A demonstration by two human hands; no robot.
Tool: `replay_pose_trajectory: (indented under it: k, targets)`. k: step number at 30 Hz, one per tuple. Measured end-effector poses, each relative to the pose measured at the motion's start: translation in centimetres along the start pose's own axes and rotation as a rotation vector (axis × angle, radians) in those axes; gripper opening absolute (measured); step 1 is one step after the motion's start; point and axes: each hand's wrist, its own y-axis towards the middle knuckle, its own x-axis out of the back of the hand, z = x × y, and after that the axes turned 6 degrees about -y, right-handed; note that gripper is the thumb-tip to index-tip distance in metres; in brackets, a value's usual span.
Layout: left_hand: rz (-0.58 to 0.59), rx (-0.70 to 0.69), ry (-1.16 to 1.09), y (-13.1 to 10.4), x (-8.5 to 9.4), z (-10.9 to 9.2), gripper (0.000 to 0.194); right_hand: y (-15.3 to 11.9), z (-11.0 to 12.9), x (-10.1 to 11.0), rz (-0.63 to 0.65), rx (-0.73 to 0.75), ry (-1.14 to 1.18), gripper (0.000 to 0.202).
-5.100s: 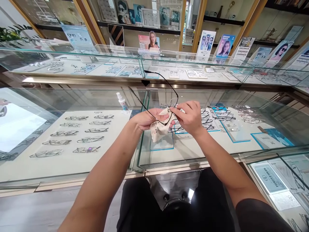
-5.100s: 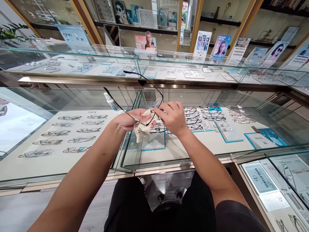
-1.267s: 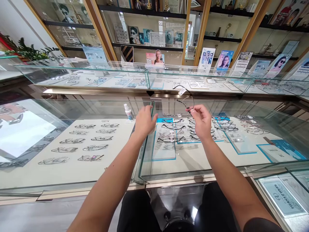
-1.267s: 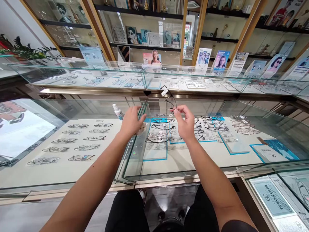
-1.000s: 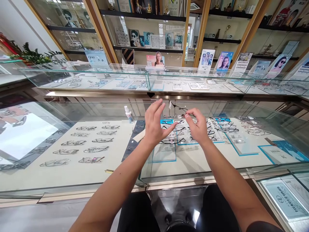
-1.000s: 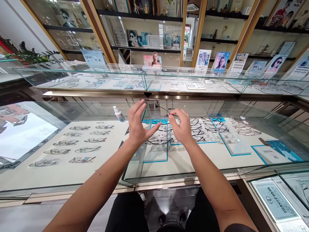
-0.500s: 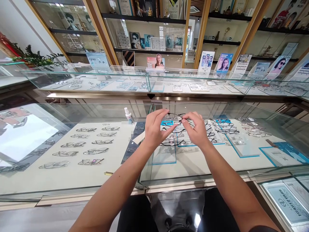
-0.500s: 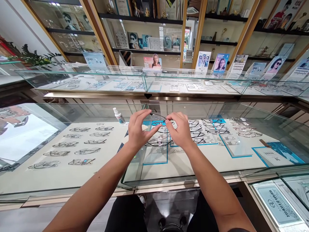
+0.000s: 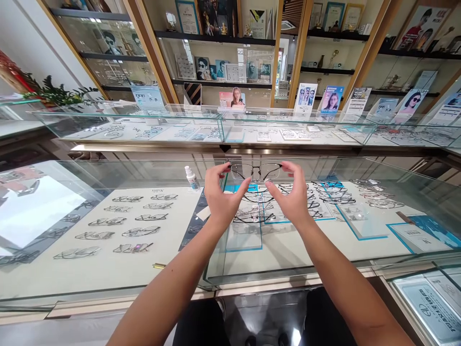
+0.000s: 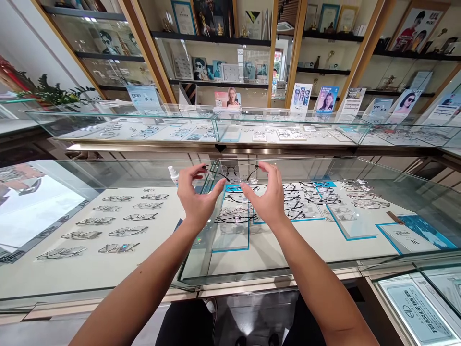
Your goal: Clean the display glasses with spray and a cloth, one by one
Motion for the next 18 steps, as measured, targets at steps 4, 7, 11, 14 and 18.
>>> replay_pose_trajectory:
  k: [4,7,11,14,18]
  targets:
    - [0.0,0.079,-0.081,-0.23,-0.13,-0.1,0.053,-0.05,-0.04,-0.36,-0.041,0.021,-0.017,0.048]
    - [0.004,0.122,-0.101,-0.42,-0.22,-0.21,0.052,-0.03,-0.01,-0.41,-0.085,0.031,-0.012,0.044]
    - [-0.018,0.102,-0.104,-0.54,-0.28,-0.18,0.052,-0.18,-0.14,-0.53,-0.078,-0.008,0.033,0.044]
    - [-0.048,0.05,-0.092,-0.55,-0.28,-0.09,0.053,-0.33,-0.37,-0.77,-0.046,-0.059,0.087,0.045]
    - [-0.076,-0.021,-0.074,-0.47,-0.26,-0.15,0.055,-0.48,-0.61,-1.04,-0.021,-0.097,0.119,0.046]
